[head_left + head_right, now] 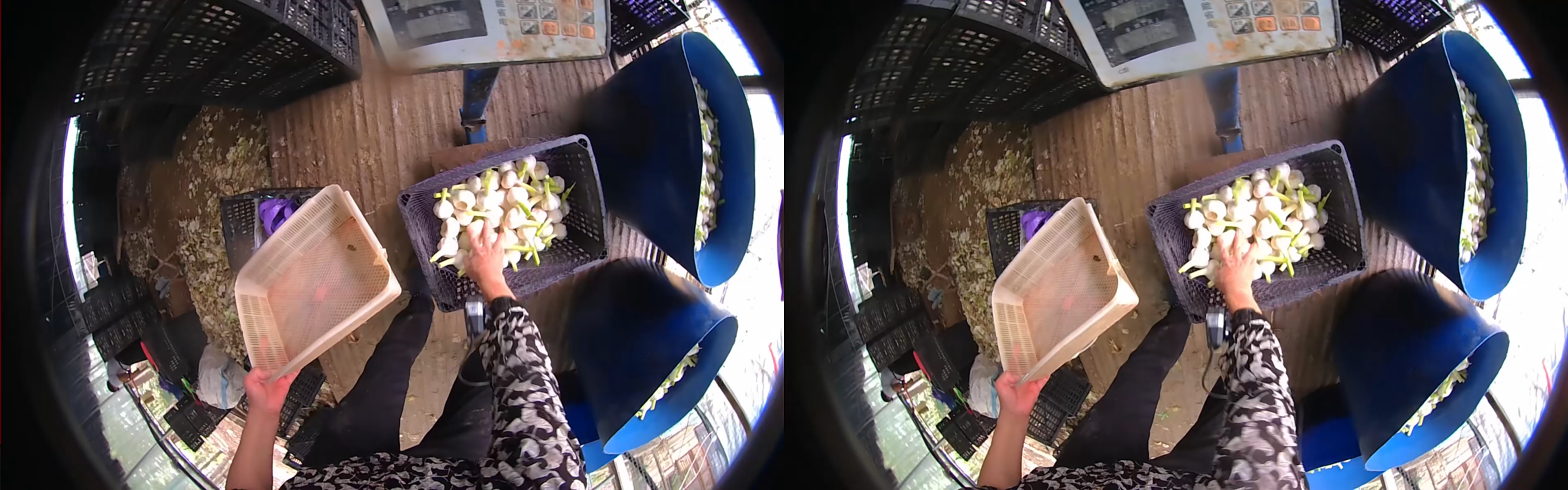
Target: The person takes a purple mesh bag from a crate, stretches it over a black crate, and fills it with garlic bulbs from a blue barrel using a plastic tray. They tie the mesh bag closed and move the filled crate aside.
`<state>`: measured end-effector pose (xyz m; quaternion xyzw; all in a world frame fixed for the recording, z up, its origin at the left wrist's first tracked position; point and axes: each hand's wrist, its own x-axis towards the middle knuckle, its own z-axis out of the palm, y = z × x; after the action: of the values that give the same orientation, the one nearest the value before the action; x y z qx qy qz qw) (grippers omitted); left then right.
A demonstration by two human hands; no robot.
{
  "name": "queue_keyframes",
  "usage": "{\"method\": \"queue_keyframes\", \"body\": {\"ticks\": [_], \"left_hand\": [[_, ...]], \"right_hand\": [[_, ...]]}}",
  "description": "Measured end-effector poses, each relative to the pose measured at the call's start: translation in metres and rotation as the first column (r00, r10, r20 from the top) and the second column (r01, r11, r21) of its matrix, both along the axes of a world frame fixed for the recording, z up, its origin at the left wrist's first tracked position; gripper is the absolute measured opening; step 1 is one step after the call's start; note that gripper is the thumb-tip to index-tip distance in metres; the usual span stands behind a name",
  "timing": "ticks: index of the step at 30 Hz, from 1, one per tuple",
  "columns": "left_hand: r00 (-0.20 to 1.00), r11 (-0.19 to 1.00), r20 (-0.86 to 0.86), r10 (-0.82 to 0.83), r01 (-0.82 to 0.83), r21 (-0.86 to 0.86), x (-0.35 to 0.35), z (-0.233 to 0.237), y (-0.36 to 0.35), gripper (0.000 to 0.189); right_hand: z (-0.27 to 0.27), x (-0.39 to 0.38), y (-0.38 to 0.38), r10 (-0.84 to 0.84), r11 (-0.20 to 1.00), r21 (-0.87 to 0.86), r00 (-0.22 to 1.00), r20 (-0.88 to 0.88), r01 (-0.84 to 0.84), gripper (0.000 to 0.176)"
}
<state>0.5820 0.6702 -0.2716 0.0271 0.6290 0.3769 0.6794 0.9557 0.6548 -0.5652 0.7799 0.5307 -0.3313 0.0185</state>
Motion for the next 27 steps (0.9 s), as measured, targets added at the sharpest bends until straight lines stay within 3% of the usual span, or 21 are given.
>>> {"method": "queue_keyframes", "body": {"ticks": [1,3,4,7,8,9,11,12,13,14,15,16,17,18,19,22,23,25,26,27], "left_hand": [[1.0,1.0,0.004,-0.006,0.006,-0.001,0.001,0.0,0.0,0.072],[1.0,1.0,-0.008,-0.008,0.008,0.011,0.006,0.0,0.0,0.074],[1.0,1.0,0.004,-0.02,0.02,0.014,0.009,0.0,0.0,0.074],[0.998,0.999,0.062,-0.033,0.031,0.033,0.024,0.002,-0.002,0.076],[0.997,0.997,0.032,-0.076,0.075,0.032,0.029,0.006,-0.003,0.077],[0.993,0.992,-0.002,-0.12,0.12,0.027,0.032,0.012,-0.005,0.078],[0.981,0.98,-0.028,-0.194,0.195,0.043,0.042,0.026,-0.006,0.077],[0.968,0.966,-0.048,-0.248,0.251,0.065,0.049,0.029,-0.008,0.075],[0.961,0.958,-0.023,-0.276,0.277,0.067,0.052,0.032,-0.009,0.075],[0.901,0.9,-0.099,-0.423,0.43,0.069,0.051,0.034,-0.01,0.073],[0.809,0.812,-0.172,-0.563,0.579,0.067,0.059,0.034,-0.01,0.07],[0.775,0.777,-0.204,-0.599,0.624,0.088,0.087,0.04,-0.01,0.068],[0.736,0.732,-0.162,-0.658,0.675,0.095,0.115,0.047,-0.011,0.068],[0.685,0.672,-0.154,-0.712,0.729,0.133,0.143,0.058,-0.016,0.069],[0.634,0.611,-0.156,-0.757,0.772,0.174,0.167,0.065,-0.021,0.07],[0.452,0.426,-0.061,-0.89,0.871,0.246,0.232,0.082,-0.053,0.071],[0.373,0.348,-0.036,-0.927,0.892,0.288,0.257,0.09,-0.072,0.071],[0.254,0.229,-0.055,-0.966,0.93,0.287,0.305,0.102,-0.107,0.07],[0.082,0.059,-0.06,-0.995,0.948,0.314,0.333,0.109,-0.12,0.076],[0.006,-0.031,-0.104,-0.995,0.934,0.357,0.371,0.125,-0.143,0.084]], "right_hand": [[-0.005,-0.005,-0.014,0.342,0.94,-0.068,0.907,0.247,-0.336,0.062],[-0.014,0.002,-0.035,0.268,0.962,-0.078,0.956,0.121,-0.26,0.066],[-0.022,0.007,-0.042,0.161,0.987,0.002,0.983,0.089,-0.162,0.069],[-0.045,-0.01,-0.033,0.033,0.999,0.004,0.975,0.218,-0.035,0.063],[-0.022,-0.013,-0.021,-0.013,0.989,-0.144,0.985,0.171,0.037,0.047],[-0.003,-0.01,-0.009,-0.102,0.952,-0.29,0.995,0.007,0.099,0.046],[0.043,-0.002,-0.011,-0.235,0.966,-0.151,0.958,-0.163,0.211,0.045],[0.042,0.006,-0.027,-0.434,0.879,-0.034,0.767,-0.472,0.476,0.047],[0.043,0.015,-0.049,-0.485,0.693,-0.001,0.466,-0.74,0.721,0.05],[0.115,0.034,-0.058,-0.557,0.331,-0.517,-0.279,-0.782,0.789,0.06],[0.146,0.051,-0.087,-0.345,0.308,-0.716,-0.628,-0.698,0.627,0.061],[0.171,0.064,-0.119,-0.252,0.469,-0.679,-0.651,-0.716,0.565,0.068],[0.206,0.063,-0.138,-0.169,0.473,-0.621,-0.628,-0.76,0.624,0.065],[0.243,0.071,-0.168,-0.275,0.49,-0.433,-0.337,-0.901,0.757,0.061],[0.273,0.075,-0.197,-0.379,0.531,-0.234,-0.018,-0.925,0.814,0.059],[0.325,0.084,-0.297,-0.627,0.375,-0.036,0.225,-0.746,0.926,0.055],[0.327,0.079,-0.335,-0.644,0.194,-0.057,0.083,-0.761,0.979,0.042],[0.34,0.082,-0.39,-0.698,-0.054,0.134,0.059,-0.713,0.989,0.028],[0.348,0.09,-0.417,-0.716,-0.117,0.164,0.031,-0.698,0.979,0.025],[0.355,0.102,-0.446,-0.73,-0.177,0.195,0.004,-0.683,0.965,0.022]]}}
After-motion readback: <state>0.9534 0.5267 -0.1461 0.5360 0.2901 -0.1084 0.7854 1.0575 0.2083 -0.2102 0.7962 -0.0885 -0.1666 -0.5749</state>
